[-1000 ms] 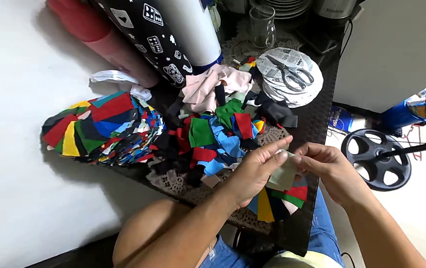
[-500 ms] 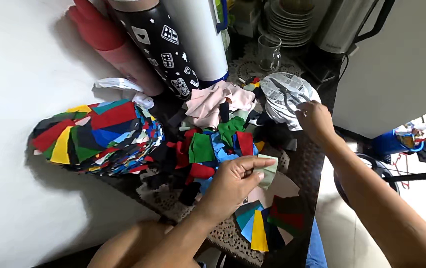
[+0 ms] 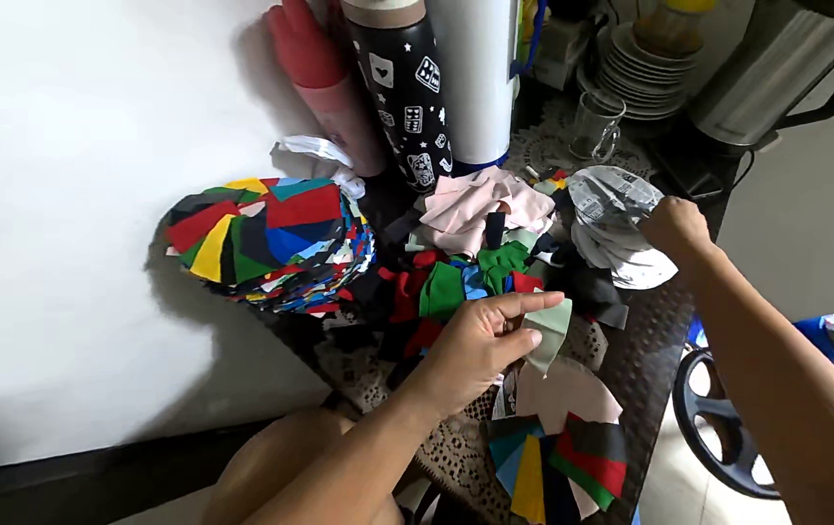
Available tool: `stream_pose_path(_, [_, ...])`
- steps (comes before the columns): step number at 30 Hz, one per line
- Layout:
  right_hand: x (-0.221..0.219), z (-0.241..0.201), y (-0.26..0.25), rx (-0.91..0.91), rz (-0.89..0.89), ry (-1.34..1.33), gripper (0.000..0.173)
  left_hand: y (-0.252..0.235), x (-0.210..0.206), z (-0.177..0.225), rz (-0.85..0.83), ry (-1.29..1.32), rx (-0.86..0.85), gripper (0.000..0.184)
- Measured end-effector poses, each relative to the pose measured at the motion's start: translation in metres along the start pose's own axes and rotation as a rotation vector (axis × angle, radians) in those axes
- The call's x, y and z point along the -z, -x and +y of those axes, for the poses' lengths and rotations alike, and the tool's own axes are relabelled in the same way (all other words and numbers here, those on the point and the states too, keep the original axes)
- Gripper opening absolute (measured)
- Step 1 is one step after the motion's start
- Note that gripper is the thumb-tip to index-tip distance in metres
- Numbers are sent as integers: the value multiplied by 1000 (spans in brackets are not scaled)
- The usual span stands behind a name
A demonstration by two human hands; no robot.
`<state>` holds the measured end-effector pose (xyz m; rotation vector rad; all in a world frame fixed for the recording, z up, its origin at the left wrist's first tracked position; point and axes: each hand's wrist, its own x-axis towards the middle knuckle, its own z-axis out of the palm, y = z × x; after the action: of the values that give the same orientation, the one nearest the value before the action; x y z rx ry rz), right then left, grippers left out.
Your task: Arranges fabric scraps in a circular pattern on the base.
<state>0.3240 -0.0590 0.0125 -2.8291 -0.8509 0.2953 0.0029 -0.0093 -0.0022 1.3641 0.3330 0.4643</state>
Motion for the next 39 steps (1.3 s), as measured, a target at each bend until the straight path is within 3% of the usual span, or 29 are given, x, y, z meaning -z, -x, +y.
stream_pose_path(3, [12, 26, 16, 138, 103, -319, 38, 1, -1, 0, 3, -12, -32, 36])
stream_pose_path(5, [19, 44, 56, 270, 60, -545, 37, 3, 0, 0, 2, -37, -66, 36])
stream_pose_path(7, [19, 63, 106, 350, -135, -786, 37, 4, 1, 0, -1, -72, -105, 35])
stream_pose_path(8, [16, 75, 132, 391, -254, -847, 45, 6, 2, 0, -3, -92, -125, 34])
stream_pose_path(11, [0, 104, 199, 480, -542, -847, 58, 9, -2, 2, -19, -113, -155, 33])
stream_pose_path(14, [-15, 116, 233, 463, -700, -821, 68, 12, -7, 4, -79, -120, -148, 35])
stream_pose_path(22, [-29, 109, 238, 484, -753, -884, 70, 13, -16, 5, -200, -162, -125, 37])
stream_pose_path(26, [-28, 98, 236, 521, -741, -896, 63, 14, -16, 3, -235, -173, -130, 36])
stream_pose_path(39, [-28, 93, 237, 514, -719, -861, 60, 15, -18, 1, -267, -164, -92, 35])
